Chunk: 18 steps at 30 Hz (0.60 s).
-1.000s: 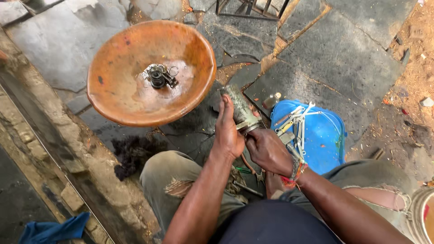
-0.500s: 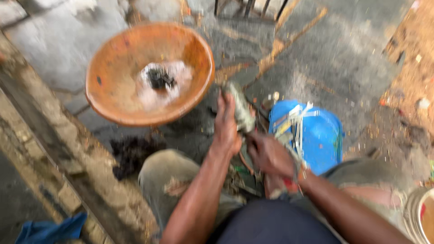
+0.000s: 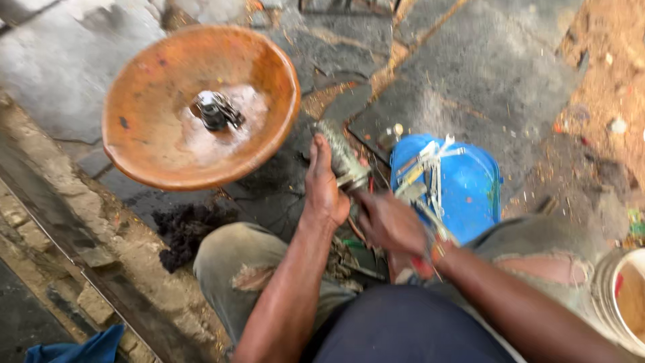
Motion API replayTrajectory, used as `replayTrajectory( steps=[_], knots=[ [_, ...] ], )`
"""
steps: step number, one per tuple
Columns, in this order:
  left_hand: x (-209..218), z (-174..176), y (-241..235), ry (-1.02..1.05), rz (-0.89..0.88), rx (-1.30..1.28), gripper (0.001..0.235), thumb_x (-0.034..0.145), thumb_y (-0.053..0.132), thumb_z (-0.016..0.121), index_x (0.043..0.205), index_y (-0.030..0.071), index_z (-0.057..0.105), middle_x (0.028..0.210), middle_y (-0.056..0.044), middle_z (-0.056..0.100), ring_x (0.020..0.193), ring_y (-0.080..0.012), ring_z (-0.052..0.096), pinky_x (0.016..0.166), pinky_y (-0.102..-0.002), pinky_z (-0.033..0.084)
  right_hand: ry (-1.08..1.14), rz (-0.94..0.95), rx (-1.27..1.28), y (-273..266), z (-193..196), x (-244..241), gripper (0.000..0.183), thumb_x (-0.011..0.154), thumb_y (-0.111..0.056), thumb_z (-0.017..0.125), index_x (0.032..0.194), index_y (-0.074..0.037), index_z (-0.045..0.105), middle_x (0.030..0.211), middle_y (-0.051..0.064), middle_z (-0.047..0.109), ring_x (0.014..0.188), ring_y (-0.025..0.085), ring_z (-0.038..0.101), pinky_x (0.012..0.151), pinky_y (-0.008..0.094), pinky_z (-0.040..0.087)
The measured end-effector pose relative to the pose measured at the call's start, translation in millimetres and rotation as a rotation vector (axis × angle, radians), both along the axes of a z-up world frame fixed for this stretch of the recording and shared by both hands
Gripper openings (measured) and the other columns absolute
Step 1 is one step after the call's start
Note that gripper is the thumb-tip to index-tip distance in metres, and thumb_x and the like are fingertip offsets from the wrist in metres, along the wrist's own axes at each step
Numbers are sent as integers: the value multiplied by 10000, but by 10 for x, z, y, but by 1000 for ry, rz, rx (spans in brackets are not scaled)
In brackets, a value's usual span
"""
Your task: The person sits on the ground and cleans a cylindrical metal mechanical part using a rag and a wire brush. They scrub the exterior and interior of the part, occasionally wiping it with the cloth. Tools and other parts are visible nearby in a blue container and a clay bowl.
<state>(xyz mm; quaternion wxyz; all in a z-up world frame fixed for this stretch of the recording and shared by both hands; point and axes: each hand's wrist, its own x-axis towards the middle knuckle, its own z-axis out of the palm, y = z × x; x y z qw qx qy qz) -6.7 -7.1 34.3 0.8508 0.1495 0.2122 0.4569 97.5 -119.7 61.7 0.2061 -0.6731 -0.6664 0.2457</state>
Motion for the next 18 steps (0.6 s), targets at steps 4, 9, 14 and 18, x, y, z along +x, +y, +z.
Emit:
replayTrajectory(
  steps=[4, 9, 14, 18],
  knots=[
    [-7, 54, -30, 13, -14, -23, 542, 966, 564, 567, 1291, 134, 518, 903, -88, 615, 802, -239, 658, 785, -463, 606, 40, 2, 39, -30, 76, -28, 379, 832, -128, 583, 1184, 12, 599, 753, 264, 651, 698, 445, 660, 636, 535, 510],
    [29, -69, -23, 81, -15, -14, 576, 990, 563, 571, 1348, 118, 496, 951, -80, 615, 858, -231, 652, 829, -459, 605, 0, -55, 66, -12, 9, -12, 283, 837, -141, 591, 1087, -30, 665, 726, 236, 672, 695, 441, 664, 642, 553, 499],
    [-18, 38, -41, 49, 24, 51, 566, 1009, 562, 547, 1385, 145, 479, 957, -75, 592, 842, -220, 633, 801, -449, 595, 103, -44, -40, -159, 105, -64, 590, 785, -113, 556, 1370, -37, 548, 674, 260, 634, 618, 423, 662, 611, 531, 507],
    [-8, 7, 16, 126, -33, 0, 577, 992, 578, 496, 1366, 138, 487, 955, -98, 610, 852, -242, 658, 795, -465, 606, 44, -83, 58, 86, 2, -17, 348, 870, -176, 601, 1192, -56, 655, 784, 249, 665, 685, 424, 668, 616, 517, 517]
  ],
)
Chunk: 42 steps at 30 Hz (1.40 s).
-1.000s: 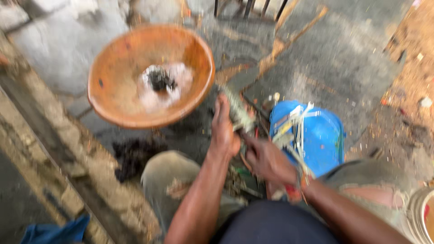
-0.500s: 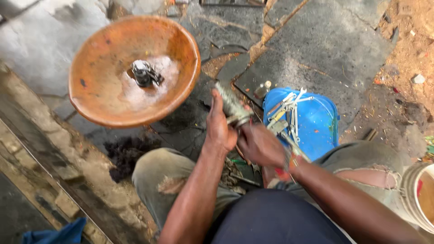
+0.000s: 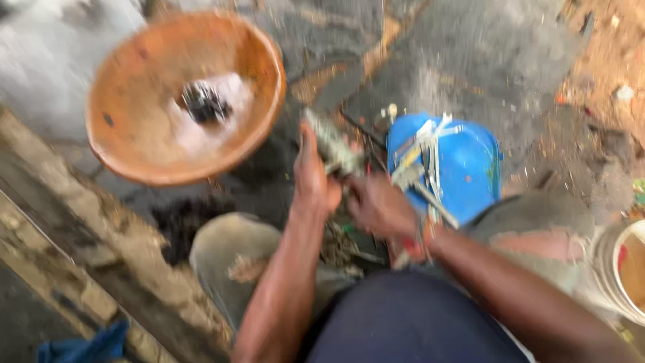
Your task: The person sits on the ground and cleans a cylindrical metal mechanical part using a rag and a wire brush. They scrub the exterior and interior of the part, occasionally wiping it with the cloth. Tools and other parts are visible nearby in a blue container and a clay bowl.
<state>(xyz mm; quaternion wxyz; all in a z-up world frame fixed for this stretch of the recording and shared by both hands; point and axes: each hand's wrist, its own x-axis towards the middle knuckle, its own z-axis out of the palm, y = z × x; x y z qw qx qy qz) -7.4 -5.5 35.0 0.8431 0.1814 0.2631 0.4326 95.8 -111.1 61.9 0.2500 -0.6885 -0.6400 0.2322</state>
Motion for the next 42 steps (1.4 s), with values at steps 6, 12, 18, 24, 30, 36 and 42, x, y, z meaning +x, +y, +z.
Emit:
replayTrajectory(
  steps=[6, 12, 18, 24, 30, 36, 42],
  knots=[
    [-9, -71, 15, -50, 9, 36, 549, 1019, 537, 532, 1372, 120, 479, 1049, -77, 626, 933, -230, 656, 857, -449, 594, -59, 5, -91, -86, -68, -22, 300, 889, -206, 624, 1139, -46, 667, 785, 237, 691, 722, 430, 665, 634, 540, 510],
    [-120, 149, 91, -81, 33, 96, 549, 995, 566, 530, 1345, 144, 495, 972, -94, 609, 874, -246, 658, 828, -460, 601, -36, 28, -219, -71, 199, -133, 468, 906, -183, 579, 1366, -97, 587, 746, 246, 706, 701, 380, 718, 693, 493, 549],
    [-98, 215, 157, -76, -15, 54, 617, 972, 594, 520, 1264, 53, 565, 1035, -118, 664, 886, -249, 685, 830, -450, 615, 67, 10, 38, -7, 235, -182, 371, 839, -123, 589, 1183, 7, 643, 764, 274, 682, 683, 430, 673, 609, 526, 511],
    [-116, 160, 96, -108, -18, 120, 593, 1025, 589, 528, 1259, 45, 555, 1003, -115, 645, 896, -252, 672, 850, -461, 595, 71, -9, -45, 36, 174, -116, 288, 823, -144, 619, 1069, 4, 645, 753, 258, 659, 667, 428, 670, 621, 525, 506],
    [-130, 112, 61, -110, -21, 87, 611, 1013, 608, 516, 1240, 41, 552, 981, -131, 646, 898, -286, 667, 903, -511, 579, 75, 101, 123, 52, 268, -101, 338, 882, -98, 593, 1219, -68, 584, 752, 218, 635, 643, 398, 623, 601, 495, 472],
    [-247, 288, 121, -428, -47, -52, 648, 1001, 607, 555, 1277, 21, 558, 1084, -167, 665, 1050, -314, 671, 1012, -531, 512, 245, 18, -372, -557, 148, 197, 739, 836, -103, 557, 1562, -207, 470, 614, 129, 550, 516, 231, 551, 542, 419, 471],
    [-273, 492, 62, -522, -51, -82, 660, 980, 589, 609, 1249, -13, 577, 1075, -193, 654, 1049, -333, 670, 1161, -598, 459, 85, -49, -301, -472, -676, 553, 594, 873, -125, 591, 1465, -154, 559, 769, 201, 629, 639, 293, 591, 638, 433, 504]
  ],
)
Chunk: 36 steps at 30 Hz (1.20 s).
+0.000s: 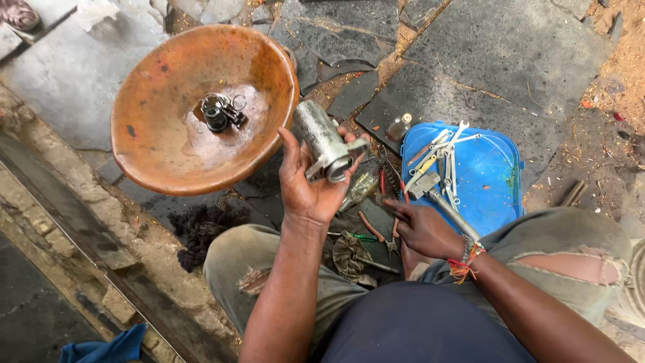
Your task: The person sits on the ground and cleans a cylindrical metal mechanical part using a rag and a wire brush. They scrub the exterior and interior of the part, occasionally wiping it with the cloth. Tools and other parts are visible nearby in a blue container and a clay bowl.
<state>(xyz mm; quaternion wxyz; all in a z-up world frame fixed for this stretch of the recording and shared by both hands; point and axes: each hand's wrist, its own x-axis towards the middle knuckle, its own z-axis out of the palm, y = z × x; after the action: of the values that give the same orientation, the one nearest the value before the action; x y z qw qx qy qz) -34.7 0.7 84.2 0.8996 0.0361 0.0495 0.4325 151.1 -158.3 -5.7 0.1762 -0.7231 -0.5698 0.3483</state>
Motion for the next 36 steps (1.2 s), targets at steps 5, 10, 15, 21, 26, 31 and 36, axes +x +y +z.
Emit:
replayTrajectory(
  steps=[5, 10, 15, 21, 26, 31, 36],
  knots=[
    [-51, -59, 2, 65, 9, 2, 662, 1009, 603, 589, 1236, -19, 566, 1082, -188, 658, 1084, -333, 678, 1147, -566, 493, -216, 41, -367, 93, -646, 402, 544, 921, -189, 521, 1457, -231, 604, 884, 266, 764, 794, 365, 742, 815, 456, 552],
    [-55, -162, 67, 284, 64, -80, 645, 983, 609, 565, 1235, 16, 576, 1056, -167, 681, 1060, -339, 692, 1000, -513, 565, -298, -23, -297, 126, -1462, 1027, 530, 804, -187, 605, 1324, -105, 674, 1002, 232, 756, 894, 385, 744, 866, 481, 575],
    [-72, -291, 18, 333, 82, -14, 605, 1038, 573, 563, 1307, 31, 590, 1061, -157, 680, 1055, -335, 693, 951, -477, 566, -393, -16, -368, 168, -1680, 1127, 548, 845, -201, 584, 1385, -128, 642, 1063, 288, 739, 980, 442, 720, 915, 523, 565],
    [-80, -228, -17, 317, 21, -63, 609, 1076, 560, 512, 1244, -18, 603, 1068, -167, 692, 1059, -332, 707, 1013, -502, 590, -530, -77, -296, 399, -1424, 661, 536, 762, -199, 666, 1272, -48, 596, 1067, 278, 679, 971, 482, 656, 780, 589, 516],
    [-131, -199, -22, 309, 19, -13, 627, 1120, 568, 477, 1258, -28, 614, 1109, -168, 695, 1104, -317, 700, 1042, -518, 589, -265, 373, -243, 426, -1975, 113, 362, 857, -200, 635, 1201, -92, 669, 1059, 236, 703, 958, 413, 689, 875, 535, 534],
    [-187, -216, -37, 380, 42, -70, 588, 1118, 548, 447, 1289, 5, 598, 1137, -154, 690, 1113, -310, 693, 1024, -491, 576, 28, 428, 41, 538, -2158, -574, 381, 884, -114, 597, 1256, -53, 648, 1189, 232, 676, 1096, 430, 649, 913, 511, 513],
    [-244, -256, -80, 348, 43, -81, 571, 1161, 531, 433, 1274, -10, 574, 1121, -153, 684, 1136, -314, 689, 1042, -502, 574, 150, 254, 209, 748, -1783, -700, 499, 863, -158, 664, 1334, -12, 587, 1343, 252, 589, 1250, 423, 529, 1028, 506, 412]
  ],
)
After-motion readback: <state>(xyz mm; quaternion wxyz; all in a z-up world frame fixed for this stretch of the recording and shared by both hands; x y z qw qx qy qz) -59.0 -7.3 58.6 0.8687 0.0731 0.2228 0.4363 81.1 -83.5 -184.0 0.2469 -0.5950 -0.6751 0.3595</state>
